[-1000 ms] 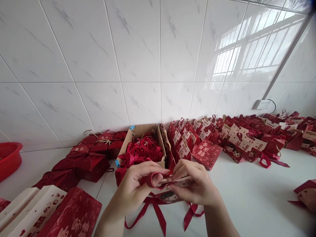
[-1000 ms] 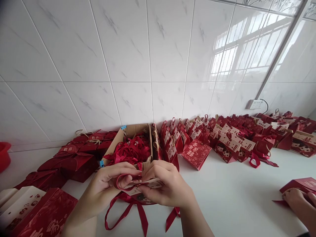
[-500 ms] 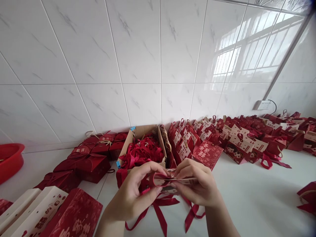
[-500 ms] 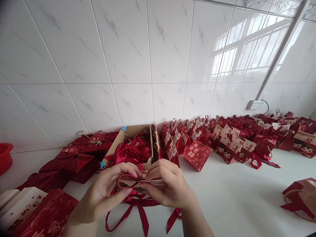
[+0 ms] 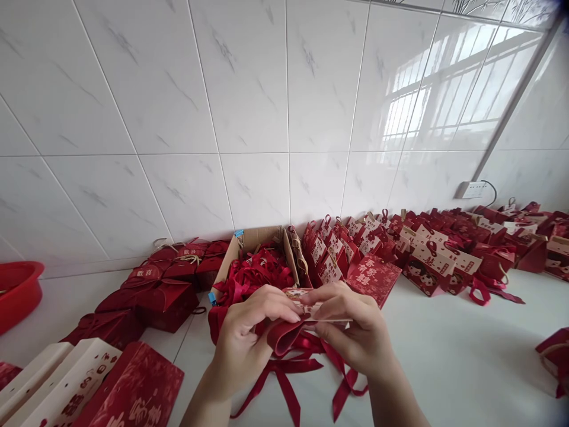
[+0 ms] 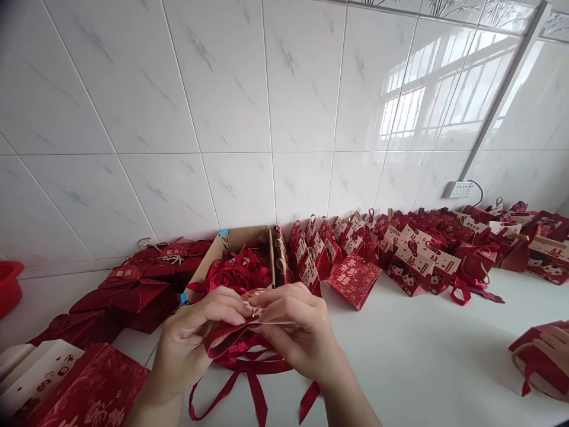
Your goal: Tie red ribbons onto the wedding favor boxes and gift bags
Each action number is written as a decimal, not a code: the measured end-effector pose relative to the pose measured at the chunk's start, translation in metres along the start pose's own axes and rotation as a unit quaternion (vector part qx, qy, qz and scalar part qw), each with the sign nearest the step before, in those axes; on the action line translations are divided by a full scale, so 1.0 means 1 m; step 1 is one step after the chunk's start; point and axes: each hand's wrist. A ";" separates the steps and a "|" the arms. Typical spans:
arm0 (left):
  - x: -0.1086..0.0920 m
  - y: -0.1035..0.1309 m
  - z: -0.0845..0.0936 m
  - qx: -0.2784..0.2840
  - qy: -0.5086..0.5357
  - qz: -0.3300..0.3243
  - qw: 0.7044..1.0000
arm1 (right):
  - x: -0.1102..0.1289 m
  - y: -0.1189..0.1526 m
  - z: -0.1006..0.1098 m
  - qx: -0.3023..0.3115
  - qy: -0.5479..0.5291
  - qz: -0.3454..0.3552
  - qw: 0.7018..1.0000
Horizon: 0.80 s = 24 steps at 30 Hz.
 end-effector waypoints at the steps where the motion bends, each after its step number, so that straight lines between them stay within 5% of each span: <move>1: 0.000 0.000 0.000 -0.004 -0.010 -0.004 1.000 | 0.000 0.000 -0.001 -0.006 -0.014 -0.011 1.000; 17: 0.010 0.004 -0.002 -0.023 -0.033 -0.010 0.999 | -0.006 -0.002 -0.013 -0.072 -0.044 -0.013 0.996; 24: 0.019 0.006 0.002 0.009 -0.043 -0.016 0.999 | -0.005 -0.004 -0.013 -0.070 -0.062 -0.035 0.995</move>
Point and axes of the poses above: each hand's wrist, its own y-axis away from the middle knuckle, its own z-axis out of the back of the hand, x = y × z, and after that the axes turned 15 degrees about x, right-handed
